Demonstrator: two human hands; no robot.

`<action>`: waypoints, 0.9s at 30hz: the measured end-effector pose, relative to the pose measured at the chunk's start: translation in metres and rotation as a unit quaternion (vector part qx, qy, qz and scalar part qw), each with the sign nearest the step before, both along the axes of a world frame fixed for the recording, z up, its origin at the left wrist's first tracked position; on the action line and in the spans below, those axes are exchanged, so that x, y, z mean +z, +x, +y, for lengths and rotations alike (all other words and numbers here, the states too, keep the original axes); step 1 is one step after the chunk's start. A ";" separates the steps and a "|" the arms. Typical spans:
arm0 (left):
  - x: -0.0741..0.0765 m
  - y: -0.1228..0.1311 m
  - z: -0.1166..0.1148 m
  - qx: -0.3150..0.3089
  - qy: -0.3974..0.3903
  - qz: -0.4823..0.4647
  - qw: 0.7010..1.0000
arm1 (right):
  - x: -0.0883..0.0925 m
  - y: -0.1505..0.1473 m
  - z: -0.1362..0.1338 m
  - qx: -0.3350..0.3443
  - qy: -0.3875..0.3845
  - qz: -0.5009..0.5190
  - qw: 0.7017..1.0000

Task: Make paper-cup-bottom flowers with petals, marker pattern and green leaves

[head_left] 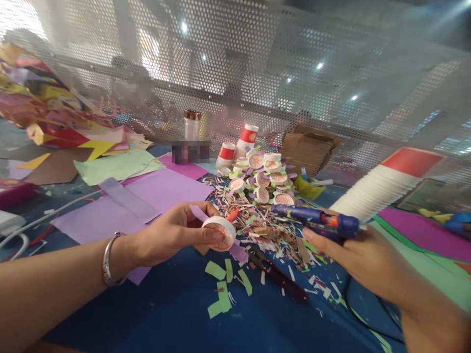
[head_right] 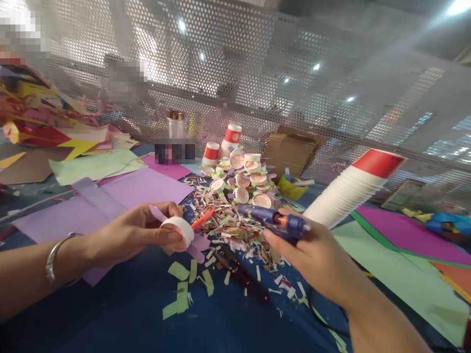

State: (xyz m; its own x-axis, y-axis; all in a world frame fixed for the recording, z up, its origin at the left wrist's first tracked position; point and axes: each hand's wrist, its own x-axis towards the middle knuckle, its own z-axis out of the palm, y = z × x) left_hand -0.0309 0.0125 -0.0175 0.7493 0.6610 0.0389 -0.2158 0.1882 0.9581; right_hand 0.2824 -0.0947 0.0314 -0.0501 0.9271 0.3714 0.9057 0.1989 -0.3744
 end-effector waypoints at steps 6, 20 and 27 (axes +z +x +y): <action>0.000 -0.002 0.000 0.000 0.010 -0.051 0.999 | -0.005 0.047 0.001 -0.066 0.011 -0.140 0.988; -0.001 -0.002 -0.001 0.006 0.014 -0.073 0.997 | -0.050 0.073 0.006 -0.016 -0.077 -0.282 0.956; -0.002 -0.002 0.002 -0.004 -0.006 -0.056 0.998 | -0.030 0.075 -0.002 0.015 -0.077 -0.200 0.977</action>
